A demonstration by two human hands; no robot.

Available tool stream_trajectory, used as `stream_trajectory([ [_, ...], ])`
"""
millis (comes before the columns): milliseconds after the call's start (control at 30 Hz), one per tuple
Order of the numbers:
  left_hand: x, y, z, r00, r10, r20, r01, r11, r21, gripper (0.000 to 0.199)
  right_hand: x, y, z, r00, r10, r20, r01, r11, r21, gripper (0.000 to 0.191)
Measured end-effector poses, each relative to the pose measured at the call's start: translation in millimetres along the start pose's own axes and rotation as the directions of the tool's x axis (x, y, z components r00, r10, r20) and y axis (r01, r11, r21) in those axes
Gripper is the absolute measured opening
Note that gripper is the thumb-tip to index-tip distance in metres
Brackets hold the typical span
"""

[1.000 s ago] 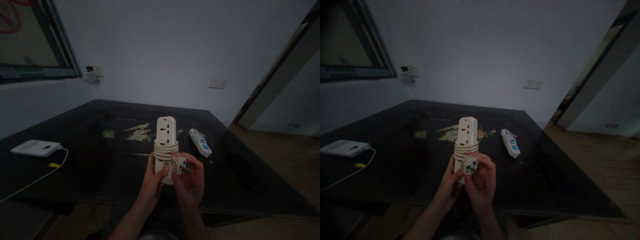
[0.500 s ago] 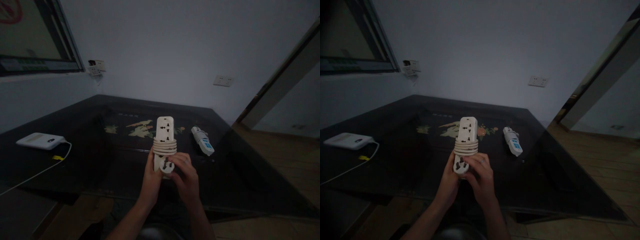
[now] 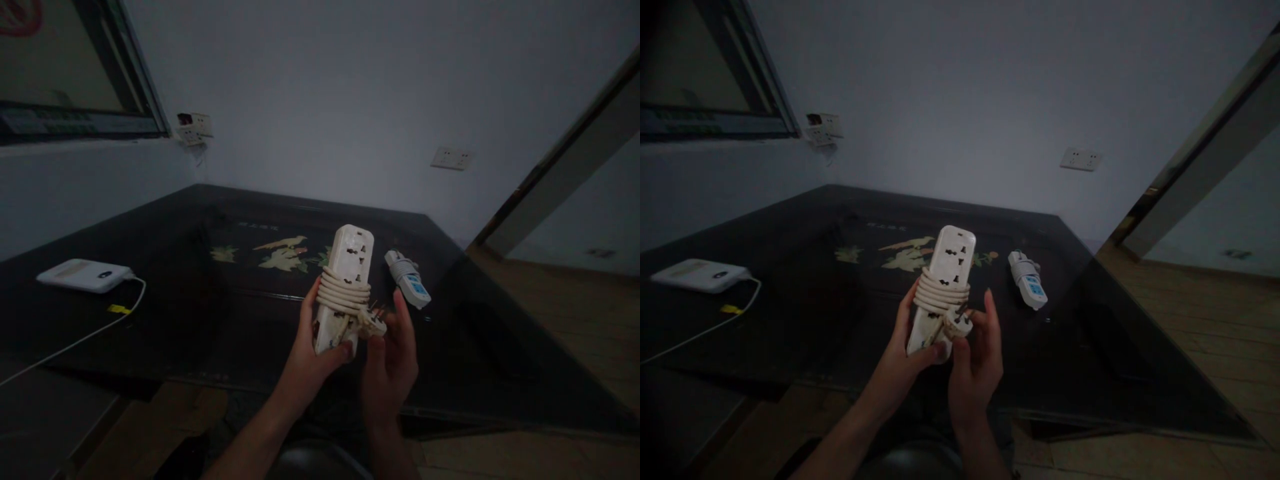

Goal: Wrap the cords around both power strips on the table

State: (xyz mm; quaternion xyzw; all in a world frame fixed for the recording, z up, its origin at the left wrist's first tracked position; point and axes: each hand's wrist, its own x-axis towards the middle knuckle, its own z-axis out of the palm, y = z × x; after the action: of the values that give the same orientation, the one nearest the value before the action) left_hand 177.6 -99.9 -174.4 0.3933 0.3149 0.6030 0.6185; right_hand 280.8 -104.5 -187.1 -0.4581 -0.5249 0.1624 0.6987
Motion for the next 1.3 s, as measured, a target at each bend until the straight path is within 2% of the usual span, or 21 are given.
stream_trajectory([
  [67,0.0,-4.8,1.5,1.000,0.008,-0.006,-0.008,1.000,0.008,0.094,-2.8,1.9,6.7,0.983,-0.006,-0.181,0.011,1.000,0.027,0.042],
  [133,-0.1,-8.9,3.3,1.000,0.017,-0.010,-0.017,1.000,0.014,0.094,-4.6,6.7,10.7,0.963,-0.068,-0.262,0.064,0.998,-0.022,0.025],
  [233,0.1,-12.0,5.1,1.000,0.018,-0.025,-0.019,1.000,-0.001,0.096,-6.4,19.0,10.9,0.964,-0.131,-0.230,0.118,0.991,-0.068,0.015],
  [367,0.5,-13.4,3.7,1.000,-0.001,-0.031,0.001,1.000,-0.013,0.101,-6.5,36.9,7.2,0.986,-0.130,-0.107,0.127,0.991,-0.043,0.028],
  [433,0.0,-14.6,2.3,0.999,-0.019,-0.030,0.019,1.000,-0.011,0.095,-4.7,41.9,7.1,0.992,-0.104,-0.069,0.100,0.994,-0.050,0.037],
  [600,-2.1,-18.1,-0.4,0.998,-0.068,-0.005,0.067,0.995,-0.075,0.079,1.6,39.9,8.4,0.983,-0.123,-0.138,0.118,0.992,-0.042,0.034],
  [667,-1.9,-17.8,-2.0,0.997,-0.078,0.026,0.081,0.989,-0.121,0.080,3.1,36.4,5.4,0.985,-0.148,-0.093,0.142,0.987,-0.071,0.035],
  [767,-0.4,-15.5,-5.4,0.993,-0.108,0.057,0.116,0.981,-0.154,0.086,5.6,32.3,-2.7,0.972,-0.228,0.064,0.235,0.958,-0.167,0.041],
  [867,1.7,-13.2,-8.0,0.989,-0.139,0.051,0.146,0.967,-0.209,0.091,8.7,31.6,-9.9,0.908,-0.363,0.211,0.407,0.883,-0.233,0.046],
  [933,3.1,-11.9,-8.9,0.985,-0.169,0.046,0.175,0.949,-0.264,0.094,10.2,32.8,-12.8,0.867,-0.411,0.282,0.478,0.845,-0.239,0.047],
  [1033,4.7,-9.9,-9.7,0.977,-0.210,0.032,0.209,0.929,-0.306,0.096,10.8,34.4,-15.3,0.832,-0.413,0.371,0.515,0.825,-0.234,0.046],
  [1133,4.7,-8.8,-9.5,0.974,-0.226,0.019,0.221,0.928,-0.298,0.093,11.4,33.2,-17.5,0.816,-0.402,0.416,0.522,0.822,-0.229,0.046],
  [1300,1.5,-7.6,-6.2,0.982,-0.190,0.006,0.184,0.941,-0.284,0.088,15.8,29.6,-22.3,0.793,-0.380,0.477,0.521,0.828,-0.207,0.051],
])
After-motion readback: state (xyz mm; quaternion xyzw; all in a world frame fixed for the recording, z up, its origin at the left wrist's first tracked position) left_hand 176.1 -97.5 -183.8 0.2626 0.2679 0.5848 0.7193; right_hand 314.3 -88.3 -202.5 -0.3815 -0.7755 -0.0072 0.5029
